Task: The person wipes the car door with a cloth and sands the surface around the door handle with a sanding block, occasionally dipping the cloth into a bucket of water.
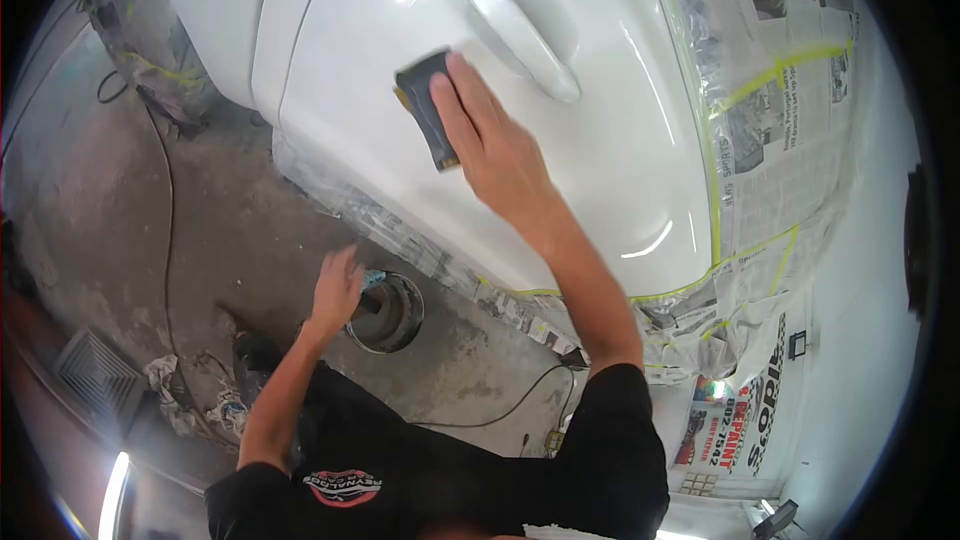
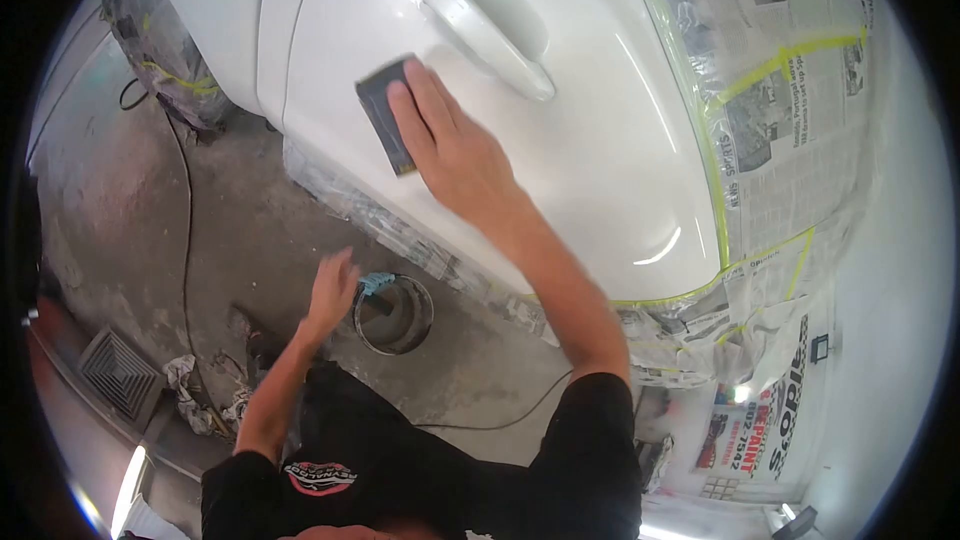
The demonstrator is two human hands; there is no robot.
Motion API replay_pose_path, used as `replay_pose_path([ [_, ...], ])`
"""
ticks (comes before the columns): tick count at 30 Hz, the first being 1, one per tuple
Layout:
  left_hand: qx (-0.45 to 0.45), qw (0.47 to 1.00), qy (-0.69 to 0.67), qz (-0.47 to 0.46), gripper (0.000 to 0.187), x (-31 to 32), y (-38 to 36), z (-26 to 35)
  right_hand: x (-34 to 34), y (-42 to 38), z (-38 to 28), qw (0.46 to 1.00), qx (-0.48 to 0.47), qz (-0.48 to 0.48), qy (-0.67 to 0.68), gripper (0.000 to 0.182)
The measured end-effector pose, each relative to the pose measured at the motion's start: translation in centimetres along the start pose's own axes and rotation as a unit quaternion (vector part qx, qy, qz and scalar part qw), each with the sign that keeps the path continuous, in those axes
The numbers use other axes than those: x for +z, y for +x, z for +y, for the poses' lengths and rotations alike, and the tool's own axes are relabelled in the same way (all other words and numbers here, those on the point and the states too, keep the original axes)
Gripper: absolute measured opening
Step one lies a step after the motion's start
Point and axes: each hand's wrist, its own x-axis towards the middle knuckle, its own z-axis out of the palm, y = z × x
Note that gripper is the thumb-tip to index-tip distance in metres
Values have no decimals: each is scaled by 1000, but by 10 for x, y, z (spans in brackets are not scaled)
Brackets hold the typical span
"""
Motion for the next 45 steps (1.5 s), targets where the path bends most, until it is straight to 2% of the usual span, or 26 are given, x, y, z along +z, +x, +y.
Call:
replay_pose_path([
  [2,-35,997,73,-9,35,5,-84,-73,8,28,18,991,-85,27,-97,48],
  [3,-129,984,88,-83,38,1,-123,-103,14,34,29,987,-94,24,-130,46],
  [4,-175,976,83,-96,42,-2,-167,-133,19,41,40,981,-105,22,-163,45],
  [5,-181,971,116,-107,41,-7,-207,-154,22,45,47,973,-118,22,-197,43],
  [6,-187,964,148,-118,41,-11,-238,-169,27,42,50,971,-107,-23,-215,45],
  [8,-272,943,133,-140,37,-27,-276,-178,28,38,46,959,-81,-65,-264,47],
  [12,-260,950,153,-75,31,-54,-283,-182,21,41,41,921,-57,-80,-378,52],
  [20,-219,961,163,41,25,-76,-237,-184,22,36,51,923,-70,-43,-376,49],
  [24,-237,953,189,-10,27,-79,-252,-183,18,40,48,932,-57,-44,-356,42],
  [27,-248,946,208,-29,26,-80,-274,-192,19,40,46,924,-54,-63,-373,44],
  [35,-313,933,179,0,24,-78,-287,-185,14,41,41,905,-58,-111,-407,55],
  [39,-288,940,181,4,23,-76,-288,-197,23,35,45,880,-58,-53,-469,55],
  [42,-310,928,205,4,23,-76,-292,-191,29,37,48,889,-49,-83,-448,56],
  [45,-283,939,194,-3,23,-80,-298,-201,20,42,43,887,-49,-115,-443,57],
])
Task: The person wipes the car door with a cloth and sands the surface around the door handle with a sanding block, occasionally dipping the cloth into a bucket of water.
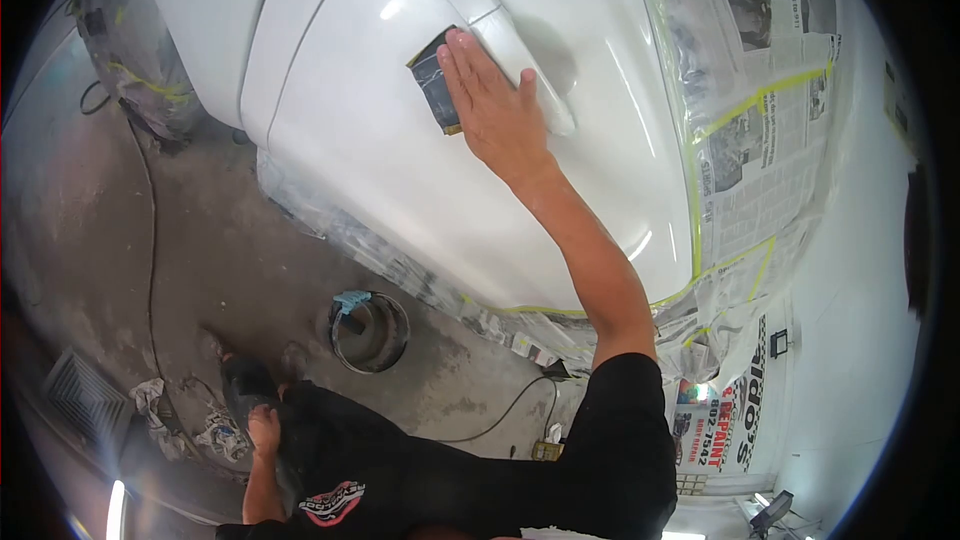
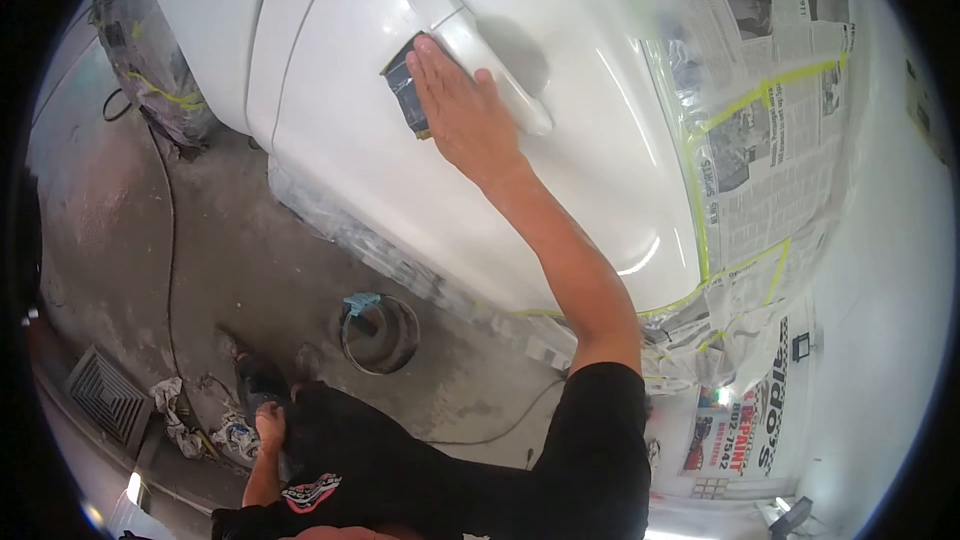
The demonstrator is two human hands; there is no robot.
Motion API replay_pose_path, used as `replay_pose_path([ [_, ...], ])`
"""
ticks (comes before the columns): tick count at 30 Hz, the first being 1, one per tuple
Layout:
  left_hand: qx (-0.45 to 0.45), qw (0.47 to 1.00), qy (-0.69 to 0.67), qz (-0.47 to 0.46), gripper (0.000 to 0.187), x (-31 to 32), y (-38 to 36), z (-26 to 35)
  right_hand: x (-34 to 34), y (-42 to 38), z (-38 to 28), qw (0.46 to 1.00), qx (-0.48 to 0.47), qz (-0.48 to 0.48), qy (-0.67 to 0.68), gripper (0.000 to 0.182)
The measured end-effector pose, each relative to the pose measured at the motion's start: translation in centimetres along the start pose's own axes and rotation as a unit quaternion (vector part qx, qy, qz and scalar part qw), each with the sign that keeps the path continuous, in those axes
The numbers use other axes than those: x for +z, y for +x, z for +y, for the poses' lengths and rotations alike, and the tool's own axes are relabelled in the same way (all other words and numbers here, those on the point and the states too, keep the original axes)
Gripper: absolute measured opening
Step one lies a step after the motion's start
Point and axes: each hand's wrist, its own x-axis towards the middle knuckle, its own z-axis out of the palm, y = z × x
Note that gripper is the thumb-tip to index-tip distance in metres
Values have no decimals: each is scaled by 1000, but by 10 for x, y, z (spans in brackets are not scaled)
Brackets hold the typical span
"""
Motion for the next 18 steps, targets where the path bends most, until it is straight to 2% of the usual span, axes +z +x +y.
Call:
replay_pose_path([
  [3,-22,1000,-2,-17,24,-3,5,0,4,-9,9,999,-13,25,17,58],
  [6,2,1000,1,-26,26,-3,12,3,9,-6,2,999,12,35,-2,59],
  [9,10,999,0,-30,27,4,6,5,4,-3,-3,999,26,16,25,60],
  [12,-29,998,1,-55,26,4,6,7,-5,-12,4,1000,11,-6,-14,61],
  [15,6,999,10,-32,25,16,8,12,21,-25,-11,996,62,39,40,63],
  [18,-11,996,-43,-76,26,31,26,37,15,0,-16,994,68,2,87,62],
])
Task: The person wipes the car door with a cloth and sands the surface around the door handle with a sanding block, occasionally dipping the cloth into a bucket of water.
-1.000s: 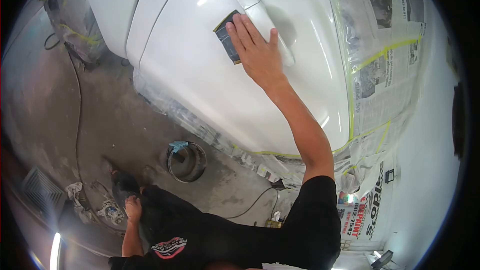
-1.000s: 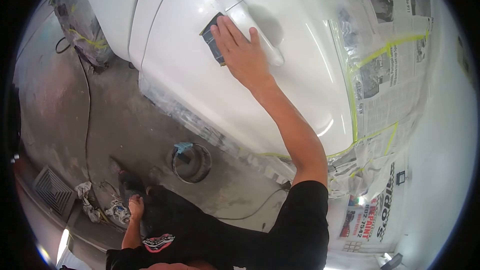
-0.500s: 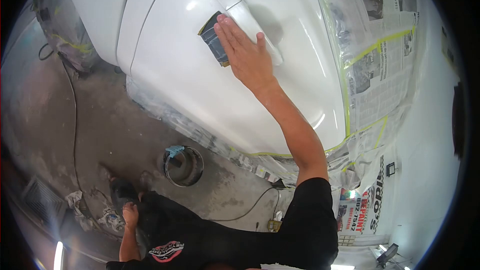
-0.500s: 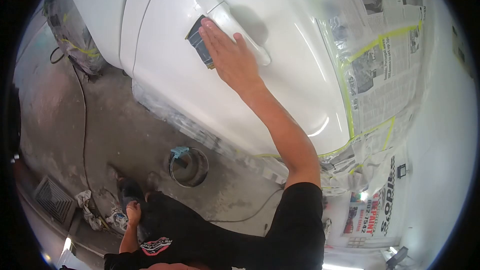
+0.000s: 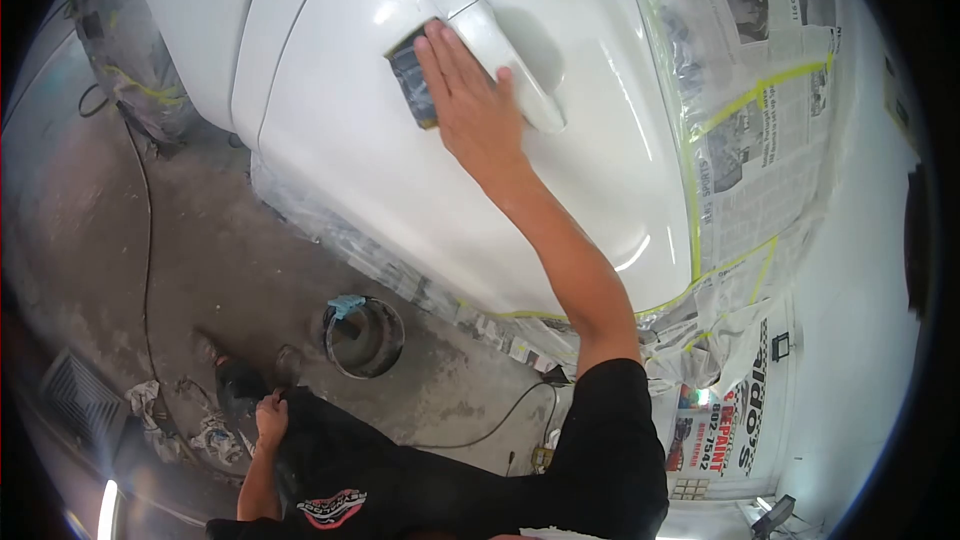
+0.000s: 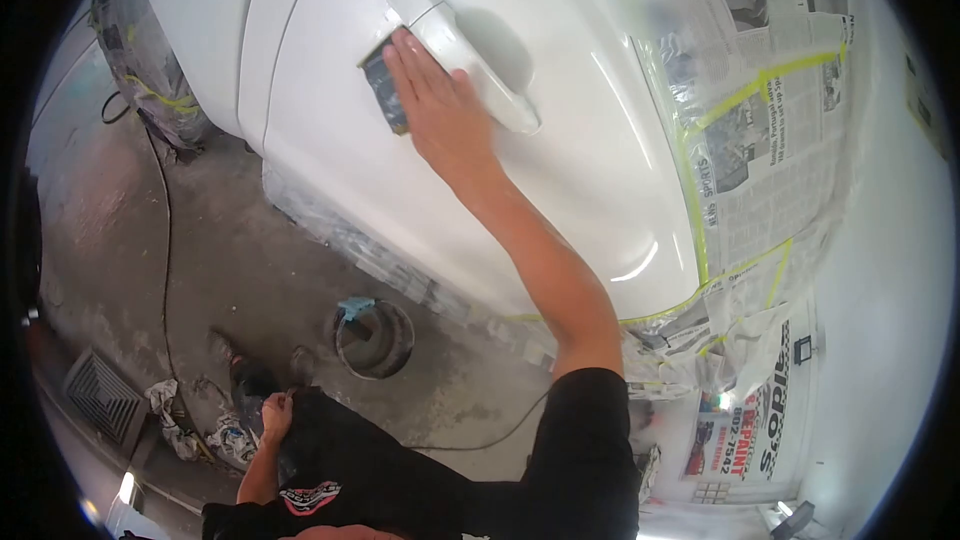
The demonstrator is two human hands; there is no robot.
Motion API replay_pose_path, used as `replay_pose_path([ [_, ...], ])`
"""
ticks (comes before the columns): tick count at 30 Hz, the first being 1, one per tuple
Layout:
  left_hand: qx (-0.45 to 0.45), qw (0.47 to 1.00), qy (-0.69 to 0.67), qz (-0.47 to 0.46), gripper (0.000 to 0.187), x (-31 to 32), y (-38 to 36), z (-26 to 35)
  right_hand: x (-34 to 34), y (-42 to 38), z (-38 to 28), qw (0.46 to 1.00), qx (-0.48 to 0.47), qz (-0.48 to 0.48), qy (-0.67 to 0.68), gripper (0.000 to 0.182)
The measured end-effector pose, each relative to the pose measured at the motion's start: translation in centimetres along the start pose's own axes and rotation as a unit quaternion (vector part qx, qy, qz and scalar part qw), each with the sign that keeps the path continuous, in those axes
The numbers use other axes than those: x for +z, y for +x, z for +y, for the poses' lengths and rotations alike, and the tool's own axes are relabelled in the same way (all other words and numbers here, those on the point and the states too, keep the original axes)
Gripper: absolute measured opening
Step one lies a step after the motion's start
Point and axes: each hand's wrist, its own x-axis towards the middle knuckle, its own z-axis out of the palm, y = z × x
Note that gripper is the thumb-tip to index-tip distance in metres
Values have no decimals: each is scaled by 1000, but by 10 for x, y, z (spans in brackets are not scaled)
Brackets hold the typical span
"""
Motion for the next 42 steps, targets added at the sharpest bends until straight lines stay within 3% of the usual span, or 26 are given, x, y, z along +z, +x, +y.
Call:
replay_pose_path([
  [3,53,993,-89,58,26,8,14,38,3,17,-7,997,1,71,-8,61],
  [6,34,984,-158,71,26,-1,17,71,-14,21,-16,987,27,25,156,63],
  [9,66,991,-107,55,25,-1,19,48,-24,28,-28,992,-10,-2,-124,64],
  [15,2,996,-60,63,23,-20,-8,-2,-8,29,-35,997,-15,78,-4,53],
  [18,14,998,-5,53,23,-28,-21,-33,-34,35,-42,989,-49,-73,-122,51],
  [21,-9,998,-11,59,24,-33,-26,-36,-39,39,-46,985,-61,-128,-95,48],
  [24,22,997,5,79,23,-32,-26,-32,-16,34,-45,999,-13,46,-8,45],
  [27,7,998,-18,62,26,-36,-28,-18,-9,25,-30,998,-54,34,-2,47],
  [30,18,998,-23,64,28,-40,-27,-12,6,14,-9,991,-93,80,59,45],
  [33,6,998,-29,57,29,-39,-25,-21,1,11,-20,994,-46,80,60,44],
  [37,-8,999,-21,44,30,-41,-27,-16,-18,16,-42,997,1,-3,-79,48],
  [42,-19,999,-14,45,32,-39,-33,-19,4,7,-31,998,-8,58,6,48],
])
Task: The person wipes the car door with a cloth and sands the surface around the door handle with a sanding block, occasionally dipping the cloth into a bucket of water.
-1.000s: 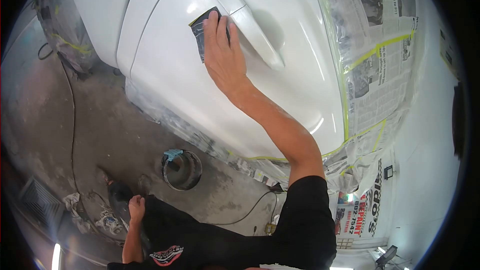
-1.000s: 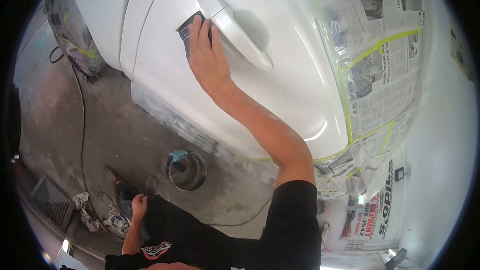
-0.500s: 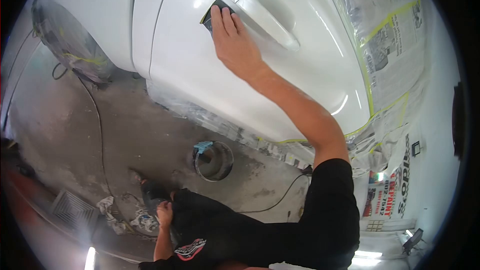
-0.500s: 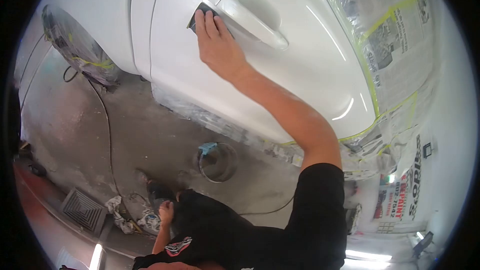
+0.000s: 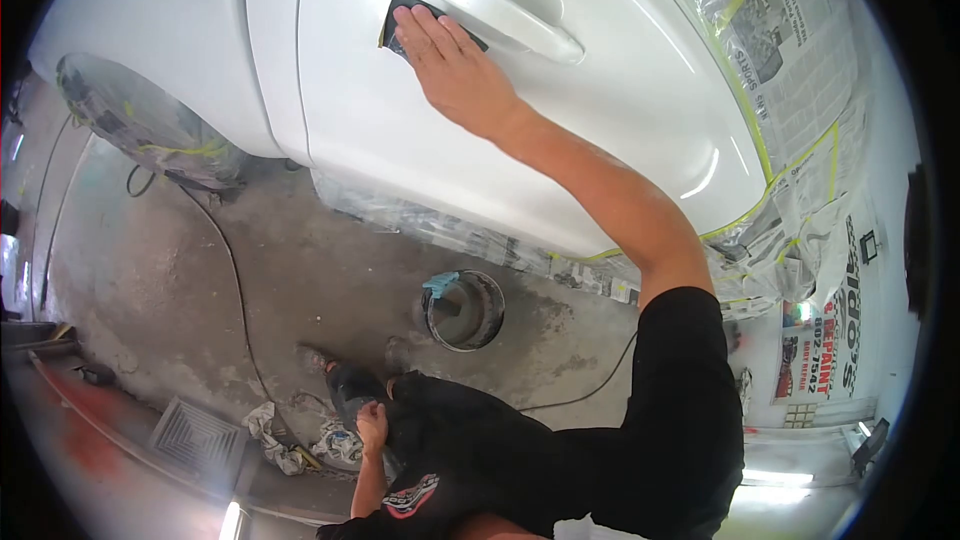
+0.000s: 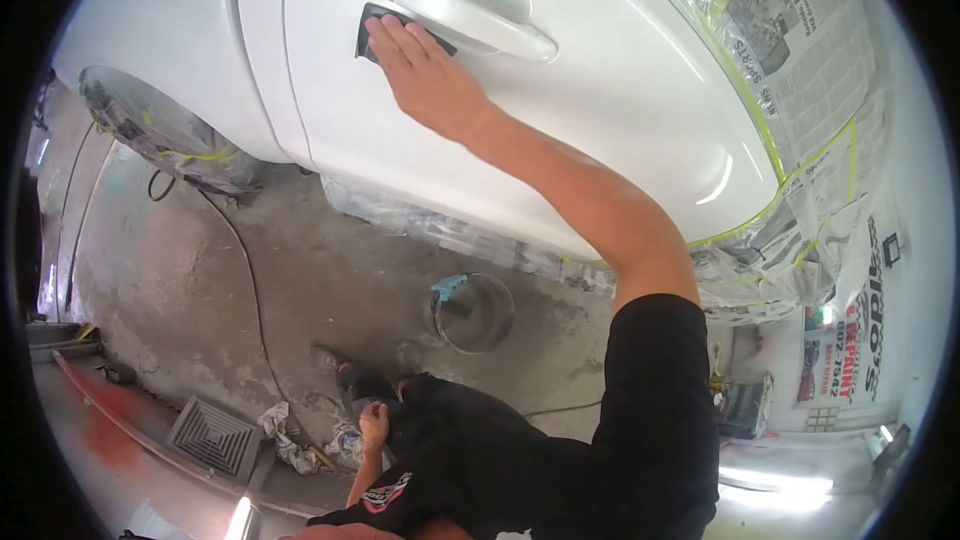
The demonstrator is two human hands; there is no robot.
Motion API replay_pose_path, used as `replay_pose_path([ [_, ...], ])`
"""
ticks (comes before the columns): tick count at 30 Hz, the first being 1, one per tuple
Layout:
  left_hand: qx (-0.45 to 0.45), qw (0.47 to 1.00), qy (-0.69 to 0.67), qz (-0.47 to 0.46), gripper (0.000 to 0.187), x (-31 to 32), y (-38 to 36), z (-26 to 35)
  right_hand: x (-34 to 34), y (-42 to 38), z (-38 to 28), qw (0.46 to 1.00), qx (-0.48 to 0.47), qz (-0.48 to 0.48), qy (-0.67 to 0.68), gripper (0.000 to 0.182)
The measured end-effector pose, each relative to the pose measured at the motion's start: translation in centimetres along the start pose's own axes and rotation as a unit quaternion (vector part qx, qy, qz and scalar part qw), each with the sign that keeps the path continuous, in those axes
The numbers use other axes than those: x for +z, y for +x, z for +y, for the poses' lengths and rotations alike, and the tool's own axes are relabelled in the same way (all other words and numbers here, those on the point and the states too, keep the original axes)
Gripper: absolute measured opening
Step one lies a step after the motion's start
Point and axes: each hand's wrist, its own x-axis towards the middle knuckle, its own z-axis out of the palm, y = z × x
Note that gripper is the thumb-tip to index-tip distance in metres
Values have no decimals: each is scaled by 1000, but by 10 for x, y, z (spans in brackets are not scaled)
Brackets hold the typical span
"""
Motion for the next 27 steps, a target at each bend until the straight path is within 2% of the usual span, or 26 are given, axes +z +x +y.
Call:
replay_pose_path([
  [4,21,1000,14,10,32,-2,-3,11,9,-7,17,998,-53,40,18,46],
  [10,23,1000,12,-3,31,3,6,14,15,0,18,994,-8,74,81,45],
  [13,40,999,20,5,31,7,3,13,12,-1,27,983,-13,84,164,46],
  [18,28,999,14,16,27,7,2,11,8,-1,31,988,-38,64,136,42],
  [19,51,998,38,17,25,6,5,10,5,2,32,990,-43,60,118,41],
  [22,40,999,24,18,24,11,12,10,2,11,19,992,-21,77,101,43],
  [27,41,999,10,22,24,13,10,5,7,12,22,992,-23,47,118,45],
])
